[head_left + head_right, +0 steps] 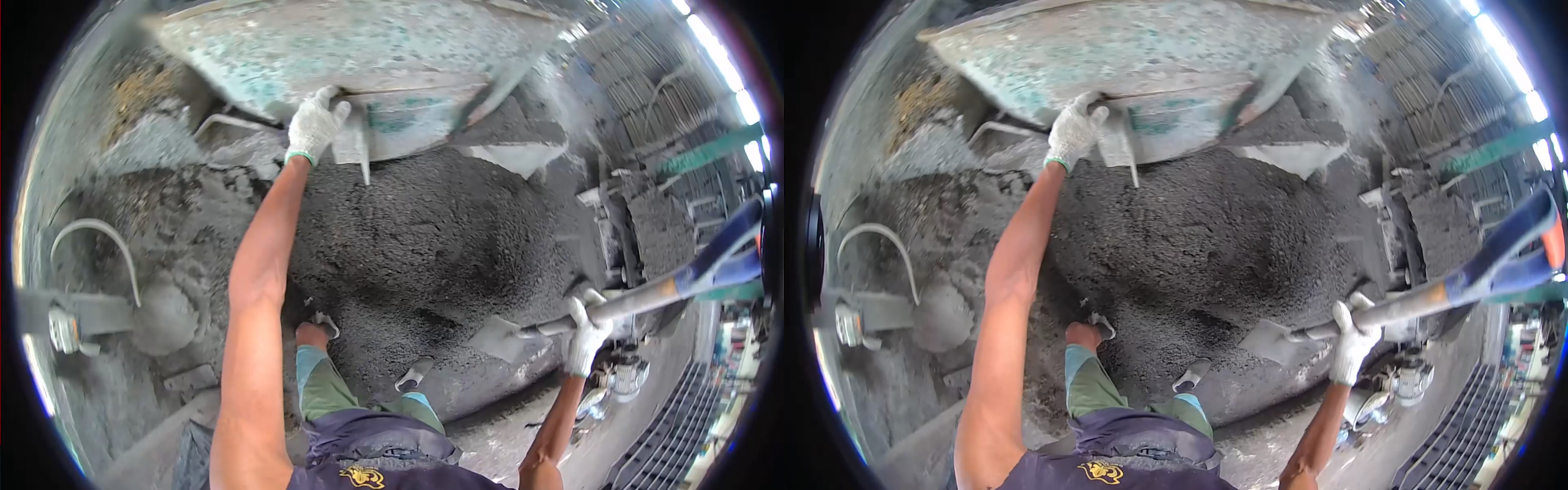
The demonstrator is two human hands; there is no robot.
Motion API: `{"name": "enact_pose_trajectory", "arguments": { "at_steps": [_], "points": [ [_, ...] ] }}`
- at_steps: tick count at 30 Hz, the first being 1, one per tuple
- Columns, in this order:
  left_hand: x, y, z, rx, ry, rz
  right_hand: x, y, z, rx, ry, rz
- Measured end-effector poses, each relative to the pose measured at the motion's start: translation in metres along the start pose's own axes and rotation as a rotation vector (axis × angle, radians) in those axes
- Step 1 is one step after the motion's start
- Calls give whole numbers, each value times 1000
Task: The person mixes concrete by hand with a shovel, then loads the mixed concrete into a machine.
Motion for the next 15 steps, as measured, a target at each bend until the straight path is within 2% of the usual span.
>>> {"name": "enact_pose_trajectory", "arguments": {
  "at_steps": [2, 4, 5, 6, 8, 9, 10, 12, 13, 14, 15],
  "points": [
    [-5, -20, -4, -89, -12, -14, 16, 50, -38, 22, -97, -34],
    [-5, -23, -5, -46, 53, -46, 34, 87, -38, 86, -146, -94],
    [-6, -26, -8, -15, 75, 12, 42, 102, -43, 65, -168, -80],
    [-1, -23, -19, -181, 11, -73, 48, 115, -44, 73, -207, -102],
    [23, -23, -32, -178, 76, 50, 59, 129, -49, 50, -277, -153],
    [44, -23, -37, -177, 80, 39, 61, 139, -59, 71, -326, -156],
    [70, -26, -54, -53, 132, 293, 58, 148, -72, 26, -300, -160],
    [153, -15, -98, 451, 273, 315, 55, 162, -102, -64, -250, -160],
    [195, -10, -120, 691, 349, 309, 56, 158, -93, -167, -295, -151],
    [245, -31, -114, 739, 434, 468, 54, 164, -109, -159, -251, -140],
    [293, -41, -118, 702, 417, 497, 55, 168, -121, -209, -261, -122]
  ]
}}
Point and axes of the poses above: each hand's wrist, its own x-axis away from the middle knuckle, its own y-axis out of the back of the hand, z = x × y, the point moved 10 cm from there along -x, towards the middle knuckle, and after that the axes turned 2 degrees about y, right-handed, at the moved point
